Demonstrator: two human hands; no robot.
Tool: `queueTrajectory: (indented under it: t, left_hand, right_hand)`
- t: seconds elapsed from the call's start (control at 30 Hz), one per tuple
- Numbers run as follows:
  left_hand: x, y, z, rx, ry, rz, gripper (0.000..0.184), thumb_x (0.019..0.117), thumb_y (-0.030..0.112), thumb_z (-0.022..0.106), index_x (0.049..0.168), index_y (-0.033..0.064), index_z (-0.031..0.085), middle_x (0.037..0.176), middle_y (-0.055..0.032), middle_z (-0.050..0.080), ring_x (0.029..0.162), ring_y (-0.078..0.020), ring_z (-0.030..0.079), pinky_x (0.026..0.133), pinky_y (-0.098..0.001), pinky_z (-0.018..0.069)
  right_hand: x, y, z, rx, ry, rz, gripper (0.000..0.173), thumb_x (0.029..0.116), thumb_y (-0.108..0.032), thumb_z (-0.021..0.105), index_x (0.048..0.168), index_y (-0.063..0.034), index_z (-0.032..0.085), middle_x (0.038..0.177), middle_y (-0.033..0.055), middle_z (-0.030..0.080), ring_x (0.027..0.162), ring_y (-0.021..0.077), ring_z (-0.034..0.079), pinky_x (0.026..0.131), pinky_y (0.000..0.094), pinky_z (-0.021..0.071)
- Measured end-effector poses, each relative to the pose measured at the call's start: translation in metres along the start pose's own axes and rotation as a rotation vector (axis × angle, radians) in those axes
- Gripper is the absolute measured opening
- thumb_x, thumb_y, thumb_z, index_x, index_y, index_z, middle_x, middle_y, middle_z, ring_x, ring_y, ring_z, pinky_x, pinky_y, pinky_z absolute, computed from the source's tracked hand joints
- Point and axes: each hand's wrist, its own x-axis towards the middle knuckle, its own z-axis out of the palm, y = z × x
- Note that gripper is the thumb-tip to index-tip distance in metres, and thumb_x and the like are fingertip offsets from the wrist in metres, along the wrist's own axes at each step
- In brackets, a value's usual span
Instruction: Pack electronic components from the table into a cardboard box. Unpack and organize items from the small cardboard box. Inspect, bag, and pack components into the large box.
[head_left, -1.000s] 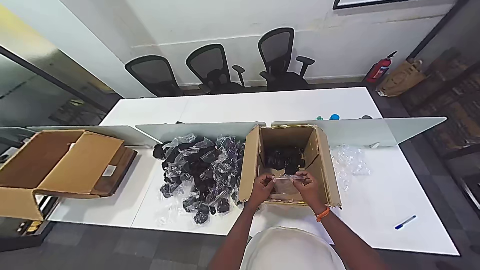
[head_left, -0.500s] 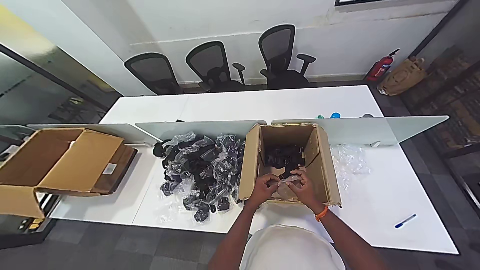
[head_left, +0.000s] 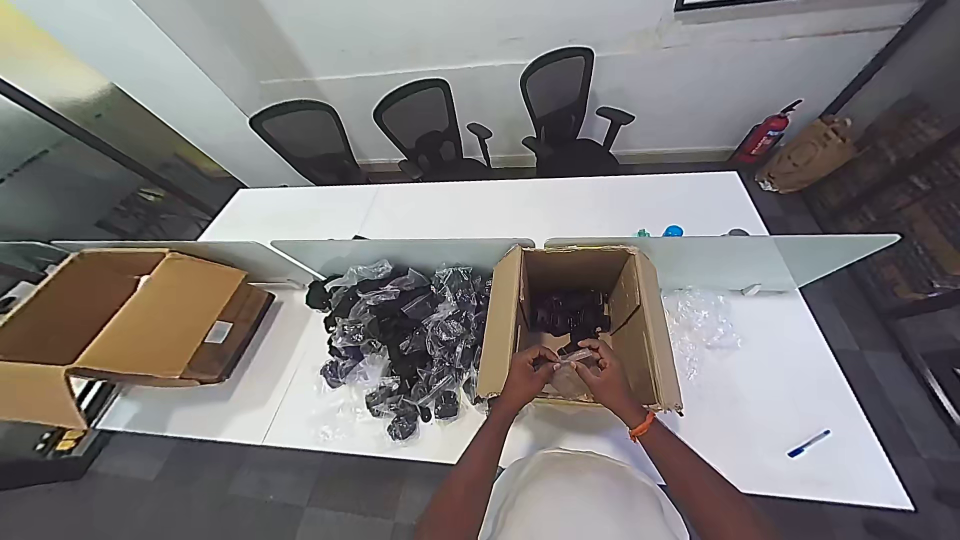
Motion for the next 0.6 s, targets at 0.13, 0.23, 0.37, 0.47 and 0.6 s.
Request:
queueTrajectory:
  t: [0.13,0.23,0.37,0.47,0.6]
  left_hand:
    - [-0.0007,0.0005,0.0000,0.018,-0.014,-0.027,0.011,0.0886,0.003,0.075,0.098,-0.0007,0.072,0.096,-0.0082,0.075,0.088,-0.0135,0.072,0.084,-0.0327,0.0606]
    - [-0.0003,0.0001,0.0001,0.003,-0.010,-0.015,0.009,0.0889,0.001,0.074,0.098,-0.0009,0.072,0.095,-0.0082,0.075,0.087,-0.0136,0.072,0.084,-0.0324,0.0607]
    - [-0.0008,-0.0005,0.0010,-0.019,-0.004,-0.014,0.008,0.0897,0.001,0.072,0.097,-0.0016,0.072,0.093,-0.0082,0.075,0.084,-0.0130,0.071,0.081,-0.0319,0.0606]
    - [-0.0006,-0.0019,0.0012,-0.025,-0.034,-0.007,0.012,0.0893,0.002,0.074,0.100,-0.0021,0.071,0.095,-0.0086,0.075,0.086,-0.0139,0.072,0.083,-0.0329,0.0613]
    - [-0.0006,-0.0010,0.0012,-0.014,-0.056,-0.003,0.013,0.0892,0.002,0.074,0.102,-0.0021,0.071,0.097,-0.0092,0.075,0.087,-0.0140,0.073,0.083,-0.0331,0.0615]
  right_hand:
    - [0.0005,0.0020,0.0000,0.012,0.002,-0.035,0.042,0.0875,-0.006,0.076,0.126,0.0001,0.060,0.113,0.0080,0.071,0.095,0.0122,0.071,0.084,0.0289,0.0621]
    - [0.0006,0.0017,-0.0001,0.017,-0.002,-0.031,0.042,0.0881,-0.006,0.076,0.126,-0.0005,0.060,0.112,0.0078,0.072,0.095,0.0124,0.072,0.083,0.0290,0.0623]
    - [0.0001,0.0010,-0.0005,0.027,-0.001,-0.033,0.042,0.0884,-0.007,0.076,0.126,-0.0005,0.059,0.110,0.0075,0.073,0.094,0.0124,0.072,0.082,0.0291,0.0626]
    - [0.0012,0.0012,-0.0003,0.032,-0.010,-0.039,0.041,0.0886,-0.007,0.076,0.126,-0.0006,0.060,0.111,0.0074,0.072,0.094,0.0126,0.072,0.083,0.0292,0.0624]
    - [0.0015,0.0015,0.0000,0.022,-0.028,-0.035,0.041,0.0885,-0.007,0.075,0.126,-0.0011,0.060,0.109,0.0069,0.073,0.092,0.0119,0.072,0.082,0.0287,0.0624]
